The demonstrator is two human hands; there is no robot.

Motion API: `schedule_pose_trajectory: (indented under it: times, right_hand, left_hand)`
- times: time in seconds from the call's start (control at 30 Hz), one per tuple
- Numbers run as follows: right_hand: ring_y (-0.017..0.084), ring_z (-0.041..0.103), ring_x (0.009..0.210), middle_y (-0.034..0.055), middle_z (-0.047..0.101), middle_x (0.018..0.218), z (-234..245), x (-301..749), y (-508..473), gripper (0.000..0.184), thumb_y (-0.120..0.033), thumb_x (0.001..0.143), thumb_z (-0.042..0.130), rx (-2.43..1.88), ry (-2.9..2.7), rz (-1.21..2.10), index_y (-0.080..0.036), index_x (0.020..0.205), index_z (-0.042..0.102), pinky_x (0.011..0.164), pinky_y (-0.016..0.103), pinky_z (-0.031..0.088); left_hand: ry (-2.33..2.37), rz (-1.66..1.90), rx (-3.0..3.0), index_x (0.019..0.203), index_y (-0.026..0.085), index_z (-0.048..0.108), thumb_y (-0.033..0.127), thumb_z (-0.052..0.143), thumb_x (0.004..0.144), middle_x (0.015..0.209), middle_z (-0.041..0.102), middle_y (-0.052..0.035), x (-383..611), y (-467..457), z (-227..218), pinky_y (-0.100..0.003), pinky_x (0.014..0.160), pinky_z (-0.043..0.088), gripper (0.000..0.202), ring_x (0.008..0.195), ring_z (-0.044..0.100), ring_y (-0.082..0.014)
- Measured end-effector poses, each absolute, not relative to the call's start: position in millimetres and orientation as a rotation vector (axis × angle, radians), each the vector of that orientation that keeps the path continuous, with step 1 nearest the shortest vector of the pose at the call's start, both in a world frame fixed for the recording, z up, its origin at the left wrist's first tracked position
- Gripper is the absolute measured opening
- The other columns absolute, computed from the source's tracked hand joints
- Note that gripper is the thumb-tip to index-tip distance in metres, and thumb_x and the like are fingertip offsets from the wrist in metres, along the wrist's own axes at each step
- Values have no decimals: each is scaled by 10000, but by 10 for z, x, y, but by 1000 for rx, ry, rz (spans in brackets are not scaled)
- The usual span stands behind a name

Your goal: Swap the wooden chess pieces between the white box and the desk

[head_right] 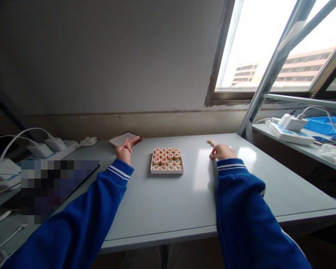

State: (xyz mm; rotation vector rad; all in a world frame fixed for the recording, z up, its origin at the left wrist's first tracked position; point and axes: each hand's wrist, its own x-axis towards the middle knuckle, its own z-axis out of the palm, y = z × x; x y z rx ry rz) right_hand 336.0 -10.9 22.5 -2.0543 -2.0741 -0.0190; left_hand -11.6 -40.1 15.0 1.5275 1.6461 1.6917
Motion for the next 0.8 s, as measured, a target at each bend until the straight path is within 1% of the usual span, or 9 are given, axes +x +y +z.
schedule_pose_trajectory:
  times: [0.07,0.1,0.2,0.33,0.43,0.53,0.63,0.73,0.8]
  right_hand:
    - [246,572,722,66,632,744,268,3277,-148,118,-319,621,604,-2088,-2082,1,-208,632,643,574,335,409]
    - [247,569,747,60,631,775,284,3224,-171,138,-343,640,591,-2062,-2082,-6,-217,659,644,584,337,408]
    - [218,559,764,44,616,812,308,3011,-251,209,-419,684,553,-1781,-2144,-23,-233,740,632,622,333,410]
    - [152,538,707,40,595,801,310,2601,-402,237,-407,733,525,-1183,-2365,130,-211,844,599,654,282,411]
    - [156,534,739,36,597,822,299,2326,-524,209,-387,766,507,-1060,-2446,81,-224,866,591,669,292,380]
    - [175,537,773,21,614,833,281,2190,-600,177,-382,783,497,-1108,-2465,-114,-248,843,596,695,321,327]
    - [172,546,745,18,629,814,270,2167,-619,157,-363,782,509,-1131,-2478,-160,-253,858,591,702,325,302]
    - [167,558,710,15,636,773,270,2170,-619,188,-313,765,538,-1162,-2477,-100,-242,938,559,724,337,301]
    - [167,565,706,9,635,757,270,2178,-613,235,-296,760,542,-1162,-2468,-39,-237,987,530,753,359,308]
  left_hand:
    - [1503,1855,1310,343,181,200,47,281,584,768,670,-47,-144,-375,156,-387,910,340,288,1012,504,-195]
    - [1428,1906,1226,336,182,178,63,295,588,611,643,-47,-152,-362,155,-365,862,375,303,894,557,-182]
    - [1292,1858,1101,317,179,185,94,326,590,329,405,-4,-161,-343,161,-304,717,420,318,663,586,-154]
    - [1194,1808,1047,327,167,194,106,340,590,317,250,24,-161,-358,180,-234,584,390,307,640,594,-155]
    - [1138,1811,1034,324,174,191,93,328,582,311,179,37,-157,-358,175,-238,580,408,304,519,563,-129]
    - [1108,1831,1002,327,178,173,66,306,587,282,144,60,-150,-350,173,-271,688,451,313,281,327,-48]
    - [1088,1869,959,328,172,175,38,294,573,257,146,71,-137,-361,193,-262,760,448,304,256,127,-25]
    - [1101,1905,915,324,168,192,36,311,543,261,149,61,-121,-393,223,-234,602,457,282,272,135,-31]
    - [1112,1903,837,327,159,187,44,326,524,278,143,53,-108,-416,238,-189,407,352,267,278,139,-33]
